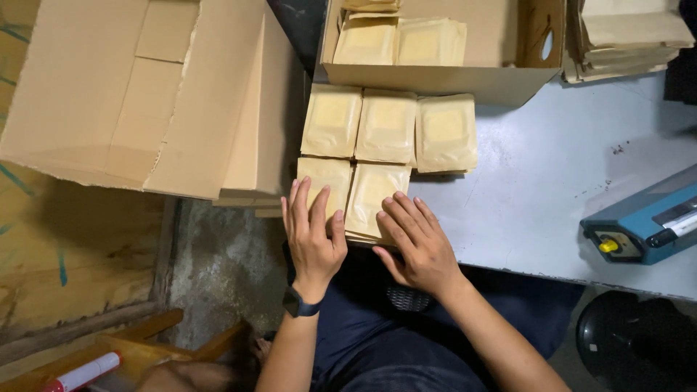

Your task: Sealing small paper coffee bags using a manual heat sealer and organizing them into a cardboard box.

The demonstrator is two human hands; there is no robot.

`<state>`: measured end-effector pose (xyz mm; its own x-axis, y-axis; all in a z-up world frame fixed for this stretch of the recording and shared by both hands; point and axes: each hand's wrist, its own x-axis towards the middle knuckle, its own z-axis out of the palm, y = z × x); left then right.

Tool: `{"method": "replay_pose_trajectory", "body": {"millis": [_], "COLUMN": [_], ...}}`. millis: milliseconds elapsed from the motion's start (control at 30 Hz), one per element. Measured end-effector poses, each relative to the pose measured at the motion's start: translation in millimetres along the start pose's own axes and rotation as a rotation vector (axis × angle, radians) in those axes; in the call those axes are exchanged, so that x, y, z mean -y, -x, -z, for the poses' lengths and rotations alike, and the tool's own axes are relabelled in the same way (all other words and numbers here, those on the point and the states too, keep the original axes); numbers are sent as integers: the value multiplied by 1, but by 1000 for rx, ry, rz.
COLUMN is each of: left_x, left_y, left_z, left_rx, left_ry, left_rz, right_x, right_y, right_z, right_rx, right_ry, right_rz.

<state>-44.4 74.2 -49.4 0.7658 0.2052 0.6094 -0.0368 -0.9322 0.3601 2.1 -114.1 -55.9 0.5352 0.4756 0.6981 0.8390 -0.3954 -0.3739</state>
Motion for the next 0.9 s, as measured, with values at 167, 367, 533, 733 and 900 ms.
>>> {"method": "replay_pose_trajectory", "body": {"millis": [167, 367, 533, 733, 900], "left_x": [-3, -9, -30, -61, -59], "left_y": [-4, -21, -76, -174, -247], "left_z": [0, 8, 12, -19, -108], "left_rx": [-16, -34, -82, 110, 429], "left_ry": [-27, -40, -25, 131, 153], "left_rz": [4, -25, -179, -481, -431], "right_x": [-11, -44, -62, -66, -68], "right_y": [8, 27, 51, 61, 57], "right_z": [16, 58, 85, 87, 87], "right_rx": [-19, -95, -183, -234, -165], "right_ry": [-2, 89, 192, 160, 149], "right_rz": [-39, -118, -245, -459, -478]}}
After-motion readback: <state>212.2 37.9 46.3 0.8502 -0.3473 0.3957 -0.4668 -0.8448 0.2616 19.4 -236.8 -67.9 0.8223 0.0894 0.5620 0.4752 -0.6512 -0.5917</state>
